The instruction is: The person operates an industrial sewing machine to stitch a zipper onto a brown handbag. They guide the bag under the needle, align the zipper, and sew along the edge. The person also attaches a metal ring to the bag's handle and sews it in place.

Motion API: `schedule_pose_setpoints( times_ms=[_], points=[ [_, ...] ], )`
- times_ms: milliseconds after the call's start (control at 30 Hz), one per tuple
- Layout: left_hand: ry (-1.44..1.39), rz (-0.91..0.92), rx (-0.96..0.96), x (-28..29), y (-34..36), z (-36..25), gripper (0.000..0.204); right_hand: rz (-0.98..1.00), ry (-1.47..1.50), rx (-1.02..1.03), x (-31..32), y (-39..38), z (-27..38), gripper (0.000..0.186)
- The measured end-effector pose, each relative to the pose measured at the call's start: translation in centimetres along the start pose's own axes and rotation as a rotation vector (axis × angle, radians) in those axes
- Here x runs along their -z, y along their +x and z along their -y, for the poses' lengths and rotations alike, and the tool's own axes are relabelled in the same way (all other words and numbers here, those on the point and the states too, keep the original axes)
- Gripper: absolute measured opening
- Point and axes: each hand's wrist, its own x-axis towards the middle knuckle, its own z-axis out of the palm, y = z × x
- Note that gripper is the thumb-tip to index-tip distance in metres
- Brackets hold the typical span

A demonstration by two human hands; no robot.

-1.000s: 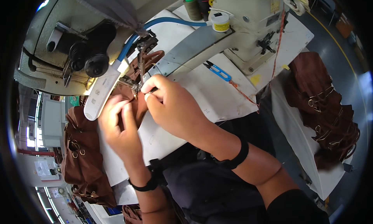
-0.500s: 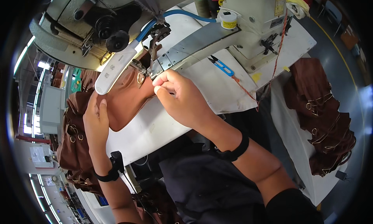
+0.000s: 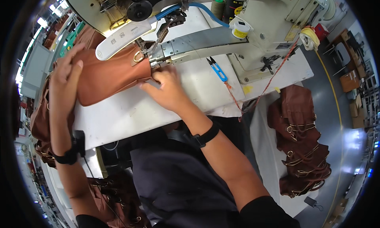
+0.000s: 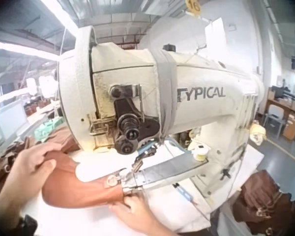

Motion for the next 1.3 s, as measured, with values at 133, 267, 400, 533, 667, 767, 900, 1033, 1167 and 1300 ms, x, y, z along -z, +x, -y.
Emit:
schedule_pose_setpoints(
  times_ms=[133, 267, 400, 533, 667, 767, 900, 1033, 1167, 1300],
  points=[
    [-0.031, 0.161, -0.022, 2.7, 4.1, -0.9, 0.037, 0.268, 0.366, -0.382, 0.9, -0.9, 4.3, 0.03],
    [0.033, 0.557, 0.252, 4.4, 8.8, 0.1, 0.038, 0.297, 0.909, -0.649, 1.9, -1.6, 8.7, 0.033],
    [0.072, 0.929, 0.282, 0.1, 10.0, 3.1, 0.035, 0.26, 1.092, -0.606, 3.7, -2.6, 10.4, 0.034],
    [0.205, 1.039, 0.065, 0.0, 8.4, 5.9, 0.033, 0.191, 0.811, -0.628, 1.8, -2.6, 10.5, 0.032],
    [0.345, 0.159, -0.27, 1.3, 2.4, -2.3, 0.025, 0.126, 0.537, -0.686, 2.5, -2.4, 10.7, 0.029],
    [0.597, 0.249, -0.516, 4.2, -3.8, -9.8, 0.032, 0.145, 0.677, -0.591, -0.1, -2.6, 11.5, 0.026],
    [0.568, 0.257, -0.566, -5.2, -3.4, -6.6, 0.071, -0.195, 0.587, -0.31, 0.9, -2.5, 6.9, 0.025],
    [0.234, 0.288, -0.315, -8.4, -6.5, -3.0, 0.094, -0.16, 0.433, -0.281, -0.2, -2.3, 6.2, 0.024],
    [0.112, 0.304, -0.265, -10.9, -6.4, -2.5, 0.098, -0.114, 0.515, -0.342, 1.1, -2.3, 5.6, 0.019],
    [0.154, 0.247, -0.246, -10.7, -6.4, -2.3, 0.087, -0.142, 0.393, -0.271, 1.1, -2.2, 7.0, 0.017]
  ],
)
